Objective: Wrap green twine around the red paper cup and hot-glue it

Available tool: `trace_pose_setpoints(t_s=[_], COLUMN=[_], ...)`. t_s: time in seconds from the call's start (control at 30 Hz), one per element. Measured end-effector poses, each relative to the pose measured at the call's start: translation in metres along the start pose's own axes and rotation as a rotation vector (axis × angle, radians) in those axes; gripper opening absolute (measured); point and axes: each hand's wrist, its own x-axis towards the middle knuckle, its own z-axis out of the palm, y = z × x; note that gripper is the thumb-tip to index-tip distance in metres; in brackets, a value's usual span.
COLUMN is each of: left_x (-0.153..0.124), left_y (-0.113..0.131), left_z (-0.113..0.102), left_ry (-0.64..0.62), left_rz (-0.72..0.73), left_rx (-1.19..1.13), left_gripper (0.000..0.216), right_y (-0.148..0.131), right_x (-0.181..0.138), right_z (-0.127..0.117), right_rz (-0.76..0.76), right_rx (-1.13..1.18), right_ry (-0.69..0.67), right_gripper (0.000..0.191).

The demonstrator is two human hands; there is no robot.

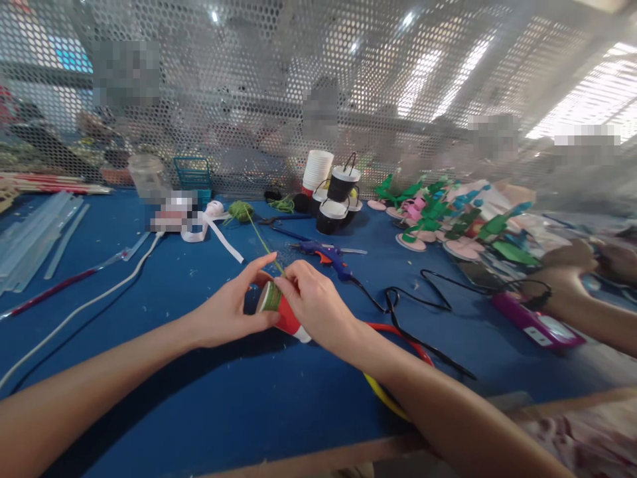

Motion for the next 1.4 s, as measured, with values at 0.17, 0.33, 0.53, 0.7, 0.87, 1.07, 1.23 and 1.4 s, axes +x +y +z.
trace_pose_setpoints(t_s=[0.17,0.33,0.53,0.7,0.87,1.07,1.23,1.4], left_x=[0.001,0.002,0.001,0.0,0.0,0.0,-0.001,0.001], left_y=[-0.001,-0.003,-0.006,-0.006,0.0,0.002,0.001,0.001], left_z=[-0.004,-0.002,-0.003,-0.004,-0.005,-0.004,-0.007,-0.012], left_ry=[-0.025,-0.026,-0.032,-0.039,-0.007,0.032,0.048,0.059], left_rz=[0.057,0.076,0.082,0.093,0.067,0.068,0.077,0.078], left_rx=[-0.008,-0.02,-0.016,0.071,0.132,0.165,0.199,0.252], left_gripper=[0.075,0.074,0.077,0.055,0.036,0.035,0.035,0.037], right_y=[0.002,0.003,0.005,0.007,0.03,0.08,0.1,0.088], right_x=[0.0,0.001,0.007,0.015,0.029,0.037,0.04,0.039], right_z=[0.0,-0.002,-0.014,-0.03,-0.05,-0.045,-0.027,-0.036], right_rz=[-0.017,-0.036,-0.092,0.023,0.153,0.342,0.4,0.434], right_rx=[0.031,0.046,0.187,0.26,0.06,-0.321,-0.268,-0.099], right_ry=[0.008,-0.013,-0.047,0.029,0.063,-0.028,-0.054,0.046], right_gripper=[0.019,0.018,0.021,0.014,0.02,0.019,0.017,0.022])
